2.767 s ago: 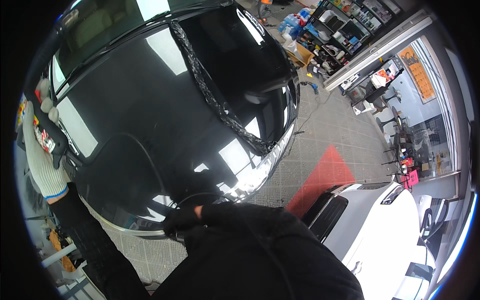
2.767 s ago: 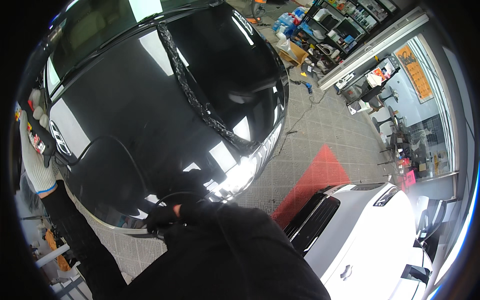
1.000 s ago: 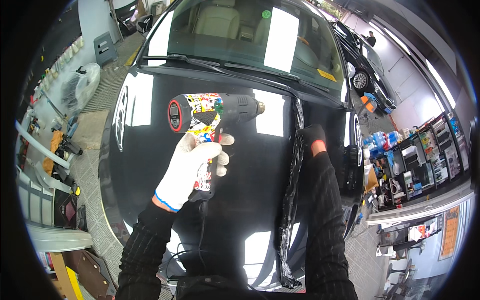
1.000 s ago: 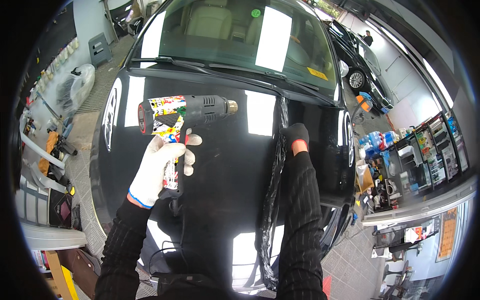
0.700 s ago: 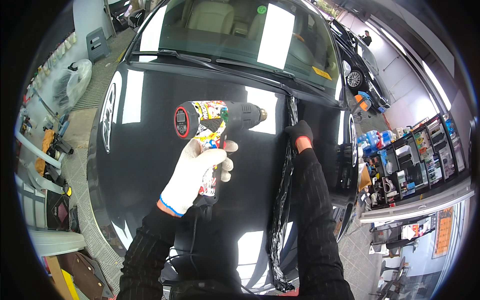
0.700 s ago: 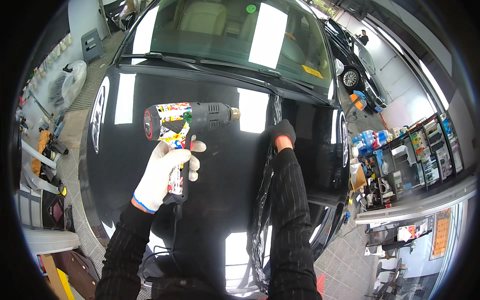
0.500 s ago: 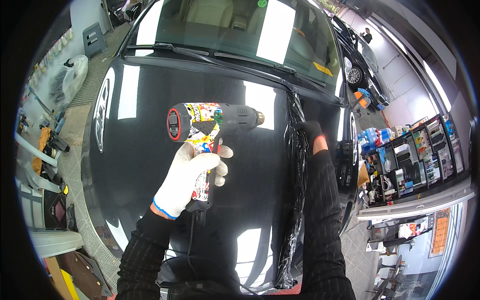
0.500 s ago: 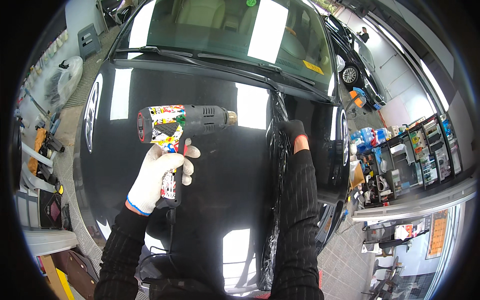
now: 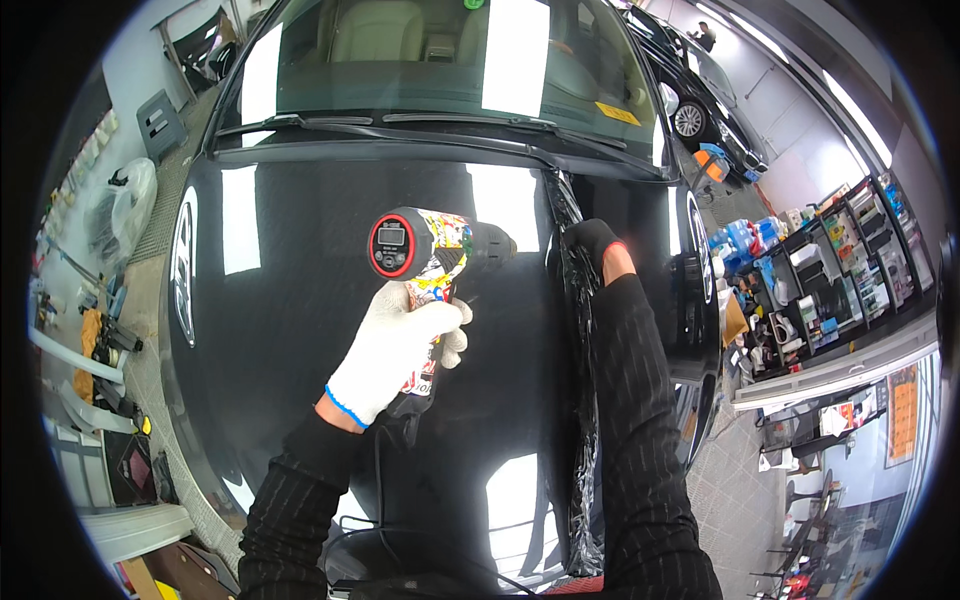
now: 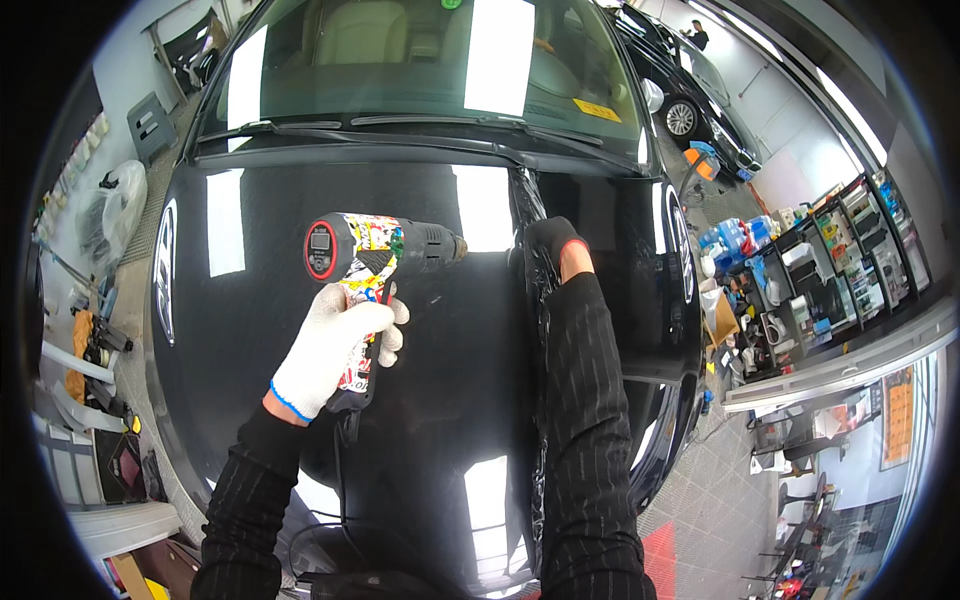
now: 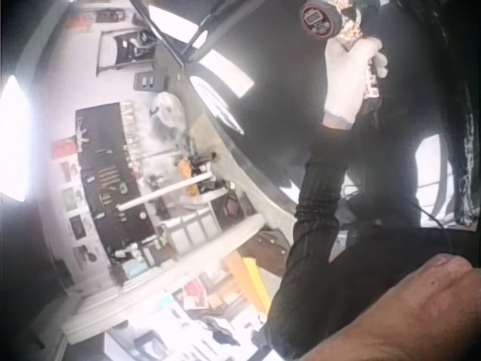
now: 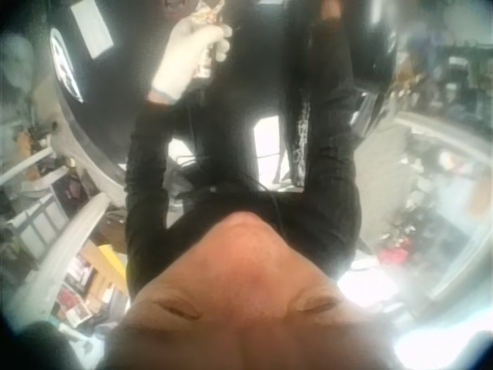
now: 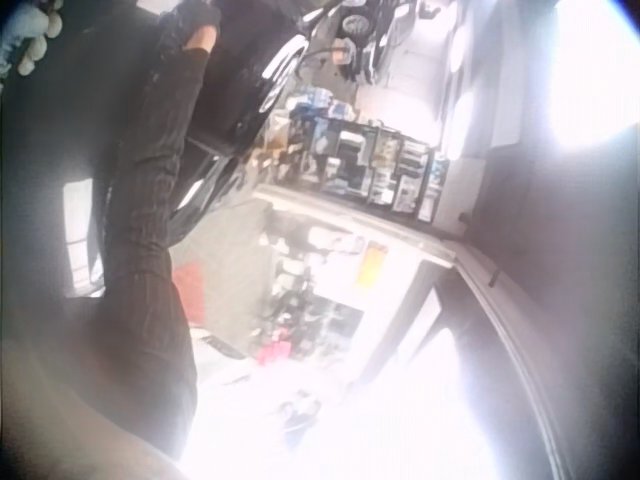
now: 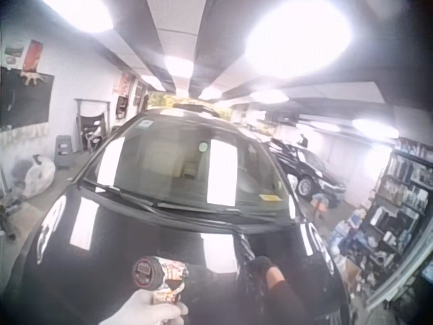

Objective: The person applies a black protective film to the hood of a black car using a heat gun and a squeegee. They heat the film and smooth it onto the surface, then briefly remove gloves and walk away before returning to continue smoothing the film.

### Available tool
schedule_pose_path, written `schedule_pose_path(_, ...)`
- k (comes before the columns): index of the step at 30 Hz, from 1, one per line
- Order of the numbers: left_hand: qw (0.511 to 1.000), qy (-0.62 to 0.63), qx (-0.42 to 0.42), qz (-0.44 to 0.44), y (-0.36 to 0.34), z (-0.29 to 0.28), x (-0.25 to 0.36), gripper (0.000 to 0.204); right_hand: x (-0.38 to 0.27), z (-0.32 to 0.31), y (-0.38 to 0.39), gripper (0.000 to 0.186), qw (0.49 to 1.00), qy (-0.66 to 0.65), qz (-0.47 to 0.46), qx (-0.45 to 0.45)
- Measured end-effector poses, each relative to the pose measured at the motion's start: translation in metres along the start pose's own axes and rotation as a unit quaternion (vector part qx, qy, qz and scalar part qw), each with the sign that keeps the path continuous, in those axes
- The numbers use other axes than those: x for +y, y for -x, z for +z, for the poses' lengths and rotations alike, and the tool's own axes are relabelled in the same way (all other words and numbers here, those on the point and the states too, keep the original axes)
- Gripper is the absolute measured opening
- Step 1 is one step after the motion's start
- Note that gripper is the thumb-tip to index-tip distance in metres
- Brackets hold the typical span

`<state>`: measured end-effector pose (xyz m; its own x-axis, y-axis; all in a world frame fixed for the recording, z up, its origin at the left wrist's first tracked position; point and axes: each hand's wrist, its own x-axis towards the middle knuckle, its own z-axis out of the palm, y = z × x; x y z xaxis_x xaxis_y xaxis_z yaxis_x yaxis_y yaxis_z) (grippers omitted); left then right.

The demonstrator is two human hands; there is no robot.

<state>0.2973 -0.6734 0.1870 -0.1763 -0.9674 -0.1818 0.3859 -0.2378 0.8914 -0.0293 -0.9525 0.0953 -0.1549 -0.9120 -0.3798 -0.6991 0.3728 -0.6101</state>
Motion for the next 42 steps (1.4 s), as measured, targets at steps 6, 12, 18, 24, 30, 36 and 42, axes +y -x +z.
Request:
schedule_pose_path(6, 0.996, -0.082, 0.012, 0.013, -0.010, 0.014, 0.003, 0.016, 0.000, 0.000, 0.023, 0.019, 0.984, -0.164, 0.018, -0.067)
schedule_pose_path(12, 0.992, -0.119, 0.004, 0.041, -0.023, 0.025, 0.006, 0.015, 0.003, 0.005, 0.029, 0.020, 0.952, -0.285, 0.029, -0.103)
schedule_pose_path(18, 0.986, -0.159, 0.009, 0.042, -0.045, 0.035, 0.009, 0.013, 0.001, 0.008, 0.021, 0.033, 0.951, -0.297, 0.022, -0.082)
schedule_pose_path(24, 0.983, -0.173, 0.021, 0.063, -0.054, 0.039, 0.014, 0.014, -0.003, 0.005, 0.040, 0.025, 0.893, -0.421, 0.037, -0.155)
schedule_pose_path(30, 0.984, -0.167, 0.025, 0.064, -0.051, 0.038, 0.014, 0.012, -0.006, 0.004, 0.046, 0.026, 0.897, -0.417, 0.025, -0.147)
schedule_pose_path(36, 0.981, -0.170, 0.034, 0.091, -0.047, 0.034, 0.018, 0.013, -0.013, 0.002, 0.051, 0.025, 0.920, -0.375, 0.027, -0.106)
schedule_pose_path(42, 0.979, -0.178, 0.027, 0.093, -0.039, 0.029, 0.029, 0.015, -0.036, -0.003, 0.039, 0.030, 0.998, -0.066, 0.013, 0.005)
